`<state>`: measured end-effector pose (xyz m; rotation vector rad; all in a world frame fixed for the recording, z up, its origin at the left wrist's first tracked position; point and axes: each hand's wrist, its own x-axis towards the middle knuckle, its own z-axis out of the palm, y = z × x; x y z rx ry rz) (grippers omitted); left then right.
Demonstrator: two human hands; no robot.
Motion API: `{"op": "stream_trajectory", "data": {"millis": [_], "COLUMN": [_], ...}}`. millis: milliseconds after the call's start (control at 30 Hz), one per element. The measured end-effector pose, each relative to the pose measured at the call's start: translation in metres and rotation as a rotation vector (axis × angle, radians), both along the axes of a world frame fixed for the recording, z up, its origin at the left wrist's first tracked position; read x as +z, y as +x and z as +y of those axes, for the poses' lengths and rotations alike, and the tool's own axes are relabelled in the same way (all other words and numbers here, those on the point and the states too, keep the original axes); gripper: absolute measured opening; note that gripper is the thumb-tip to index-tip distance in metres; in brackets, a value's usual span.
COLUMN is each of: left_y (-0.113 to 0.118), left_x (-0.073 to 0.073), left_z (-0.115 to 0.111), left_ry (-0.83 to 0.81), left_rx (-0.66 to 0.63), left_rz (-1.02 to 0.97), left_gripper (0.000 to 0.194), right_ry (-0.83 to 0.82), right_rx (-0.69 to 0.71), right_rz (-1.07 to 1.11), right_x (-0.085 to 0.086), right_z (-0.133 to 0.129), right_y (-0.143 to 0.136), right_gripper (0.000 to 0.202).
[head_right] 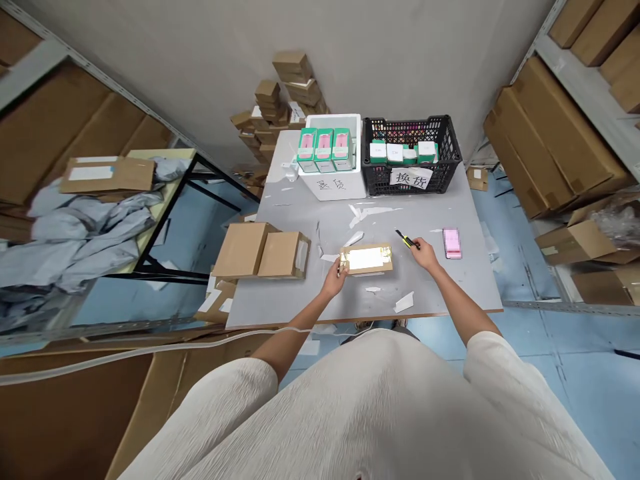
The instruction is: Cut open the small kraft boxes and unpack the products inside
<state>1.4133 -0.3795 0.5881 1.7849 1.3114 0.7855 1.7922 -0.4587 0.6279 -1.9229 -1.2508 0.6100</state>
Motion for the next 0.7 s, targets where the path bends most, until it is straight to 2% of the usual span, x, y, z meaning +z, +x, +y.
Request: {"op": "stream_trajectory", "data": {"millis": [133, 267, 367, 500, 700], "left_y": [-0.014, -0.033, -0.050, -0.071, -0.088], "left_x": [0.014, 0.022, 0.019, 0.012, 0.006], "left_z": [-0.011, -0.021, -0.024, -0.022, -0.016], "left_ry": [0.147, 0.288, 0.344, 0.373, 0.388], "left_rx": [0.010, -0.172, -0.286, -0.347, -0.384], "left_rz": [0.128, 0.214, 0.224, 0.145, 0.131], "left_gripper": [0.054, 0.043, 0.049, 0.059, 0.067], "right_ry": [0.018, 0.028, -0.009, -0.059, -0.085], "right_rx": [0.184, 0.409, 0.496, 0.551, 0.600], "right_rz": [0.012, -0.173, -0.360, -0.503, -0.636], "right_x": [0.032, 0.053, 0.056, 0.056, 0.065], "right_z": [0.005, 0.014, 0.025, 0.039, 0.048], "right_y": [-0.046, -0.092, -0.127, -0.169, -0.203], "right_gripper": [0.038, 0.042, 0.038, 0.032, 0.030]}}
